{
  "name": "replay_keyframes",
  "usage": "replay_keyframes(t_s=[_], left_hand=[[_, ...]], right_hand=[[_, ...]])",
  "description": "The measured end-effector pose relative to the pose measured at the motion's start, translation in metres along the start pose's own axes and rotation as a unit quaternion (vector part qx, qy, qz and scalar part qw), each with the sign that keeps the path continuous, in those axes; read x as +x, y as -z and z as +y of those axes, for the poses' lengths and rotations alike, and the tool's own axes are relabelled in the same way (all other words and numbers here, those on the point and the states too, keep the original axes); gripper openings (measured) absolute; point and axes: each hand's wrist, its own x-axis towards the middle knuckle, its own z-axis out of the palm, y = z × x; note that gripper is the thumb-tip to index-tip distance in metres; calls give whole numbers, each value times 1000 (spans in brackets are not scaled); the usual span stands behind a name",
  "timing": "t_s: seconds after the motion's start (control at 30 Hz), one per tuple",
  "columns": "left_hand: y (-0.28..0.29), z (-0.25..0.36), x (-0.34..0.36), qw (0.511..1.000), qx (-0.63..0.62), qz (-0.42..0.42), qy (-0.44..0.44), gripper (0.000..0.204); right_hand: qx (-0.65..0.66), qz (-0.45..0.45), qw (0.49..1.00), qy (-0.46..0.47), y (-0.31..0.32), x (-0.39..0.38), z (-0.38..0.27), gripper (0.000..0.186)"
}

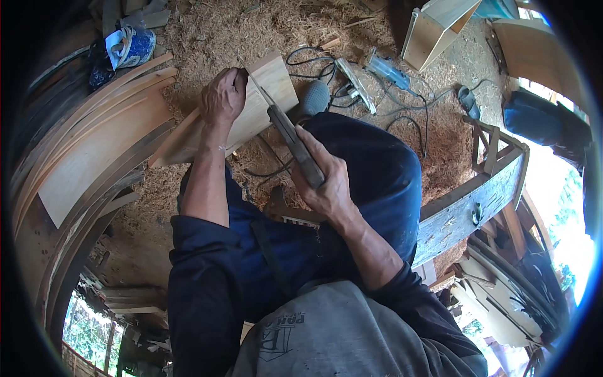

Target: The person uses a router to shape the edges of a wood panel and then uses a hand saw to trim another piece of wood while sitting in a workshop.

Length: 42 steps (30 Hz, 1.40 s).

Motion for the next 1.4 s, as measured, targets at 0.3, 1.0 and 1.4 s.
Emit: replay_keyframes(t_s=[0.3, 1.0, 1.4], left_hand=[[4, -1, -13, 1000, -1, -9, -8, 27], [3, 6, -7, 999, 15, -10, -48, 27], [-2, 3, -7, 999, 13, 12, -34, 29]], right_hand=[[-8, -16, 998, -61, -8, 16, -12, 56], [-36, -38, 992, -114, -20, 60, -12, 54], [6, 0, 995, -102, -19, 46, -8, 51]])
